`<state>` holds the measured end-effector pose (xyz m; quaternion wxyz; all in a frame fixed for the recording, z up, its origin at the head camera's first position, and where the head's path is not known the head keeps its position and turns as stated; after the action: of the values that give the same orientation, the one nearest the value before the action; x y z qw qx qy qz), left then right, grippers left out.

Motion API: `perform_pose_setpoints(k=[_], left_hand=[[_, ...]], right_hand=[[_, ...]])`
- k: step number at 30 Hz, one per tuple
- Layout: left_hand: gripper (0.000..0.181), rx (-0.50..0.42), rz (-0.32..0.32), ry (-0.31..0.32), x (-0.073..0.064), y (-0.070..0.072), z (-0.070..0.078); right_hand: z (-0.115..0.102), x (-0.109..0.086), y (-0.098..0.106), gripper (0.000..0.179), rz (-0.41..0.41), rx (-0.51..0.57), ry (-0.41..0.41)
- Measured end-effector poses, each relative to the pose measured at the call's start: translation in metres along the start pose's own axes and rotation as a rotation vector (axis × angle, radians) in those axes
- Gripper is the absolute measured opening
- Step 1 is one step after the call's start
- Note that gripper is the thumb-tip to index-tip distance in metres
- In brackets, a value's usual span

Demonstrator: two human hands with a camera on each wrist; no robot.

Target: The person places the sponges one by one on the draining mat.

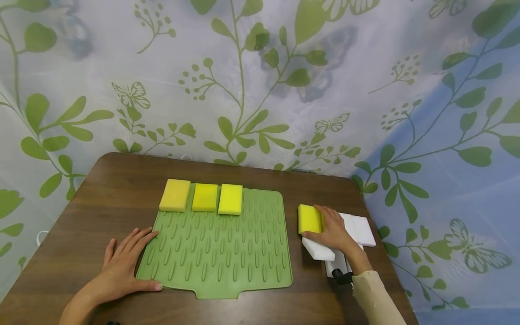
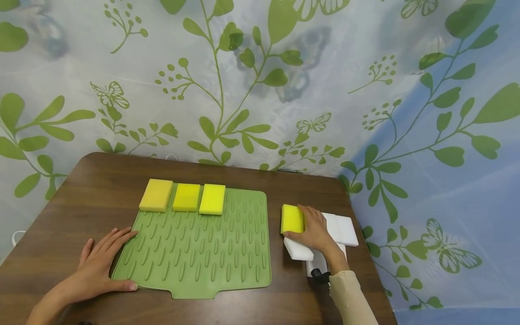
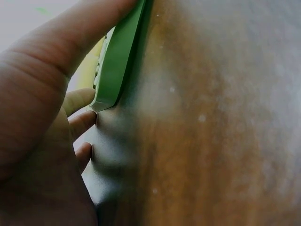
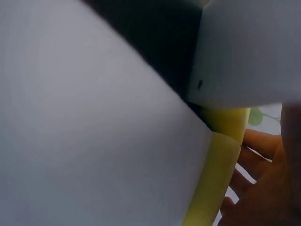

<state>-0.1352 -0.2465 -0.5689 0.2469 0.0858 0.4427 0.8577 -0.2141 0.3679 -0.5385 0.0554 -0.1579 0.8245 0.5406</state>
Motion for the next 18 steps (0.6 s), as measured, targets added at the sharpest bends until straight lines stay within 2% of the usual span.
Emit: perform_pose_setpoints(k=[12,18], left_hand=[[0.130,0.003,-0.035,0.037,-0.0005,0.0007,0.0015],[0.130,0.003,-0.019,0.023,-0.0004,0.0002,0.0006]], right_hand=[[-0.0037,-0.0005,-0.0032,0.107,0.059,-0.043,0.015],[-0.0056,-0.0001,0.0020,0.106,0.084,-0.027,0.009]])
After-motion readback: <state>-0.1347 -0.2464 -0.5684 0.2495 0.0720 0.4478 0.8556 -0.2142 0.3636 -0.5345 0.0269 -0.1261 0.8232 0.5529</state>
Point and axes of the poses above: each hand's wrist, its own x-axis towards the middle knuckle, its own y-axis out of the back of the hand, z = x × y, the point moved 2 cm from there along x, towards the middle knuckle, and after that the axes turned 15 degrees about -z, right-handed, at the moved point
